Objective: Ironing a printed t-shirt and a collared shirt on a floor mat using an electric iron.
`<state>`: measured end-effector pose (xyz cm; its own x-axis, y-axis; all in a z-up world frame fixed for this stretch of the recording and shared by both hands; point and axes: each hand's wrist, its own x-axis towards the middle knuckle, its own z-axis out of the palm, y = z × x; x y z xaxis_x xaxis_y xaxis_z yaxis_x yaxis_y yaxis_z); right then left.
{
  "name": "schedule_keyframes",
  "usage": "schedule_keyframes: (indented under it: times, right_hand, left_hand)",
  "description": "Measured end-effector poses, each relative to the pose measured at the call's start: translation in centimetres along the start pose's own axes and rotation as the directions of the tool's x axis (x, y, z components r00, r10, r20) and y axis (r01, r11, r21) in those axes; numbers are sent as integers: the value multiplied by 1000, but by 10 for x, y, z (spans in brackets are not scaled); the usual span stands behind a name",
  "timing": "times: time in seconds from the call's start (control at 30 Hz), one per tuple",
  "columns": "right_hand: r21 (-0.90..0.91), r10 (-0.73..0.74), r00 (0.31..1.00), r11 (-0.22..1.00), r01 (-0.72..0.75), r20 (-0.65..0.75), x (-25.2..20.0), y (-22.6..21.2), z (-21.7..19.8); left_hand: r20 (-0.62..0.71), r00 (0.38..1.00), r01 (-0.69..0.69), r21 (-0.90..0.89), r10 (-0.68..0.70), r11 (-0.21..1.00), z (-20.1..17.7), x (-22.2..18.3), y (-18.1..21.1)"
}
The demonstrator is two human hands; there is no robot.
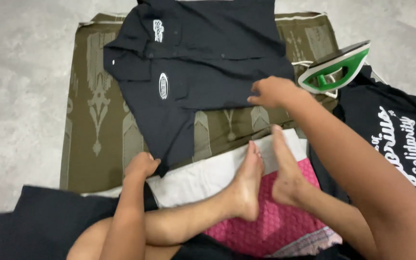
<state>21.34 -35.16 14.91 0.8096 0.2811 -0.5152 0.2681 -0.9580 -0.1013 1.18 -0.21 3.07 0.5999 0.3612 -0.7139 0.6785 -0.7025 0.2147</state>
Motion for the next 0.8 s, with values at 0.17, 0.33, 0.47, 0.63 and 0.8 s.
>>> schedule_keyframes:
  times: [0.17,0.33,0.47,0.63,0.8]
  right_hand:
    - [-263,-219,972,936,234,87,5,-27,-30]
    - [-471,-308,946,822,320,105,7,-11,-113]
    - [-622,-245,966,745,242,82,32,58,-163]
    - [-638,78,997,768,-58,4,71,149,-177]
    - [-476,213,967,871,-123,140,154,191,-136]
  left_hand:
    - [-179,974,127,-74,-138,989,-52,5,30]
    - [-300,949,60,-138,-99,989,-94,109,44]
    - [-455,884,-206,-164,111,965,-149,181,97]
    - [-555,804,-279,-36,213,960,-193,223,197]
    - [-569,776,-351,-33,271,936,-182,254,230]
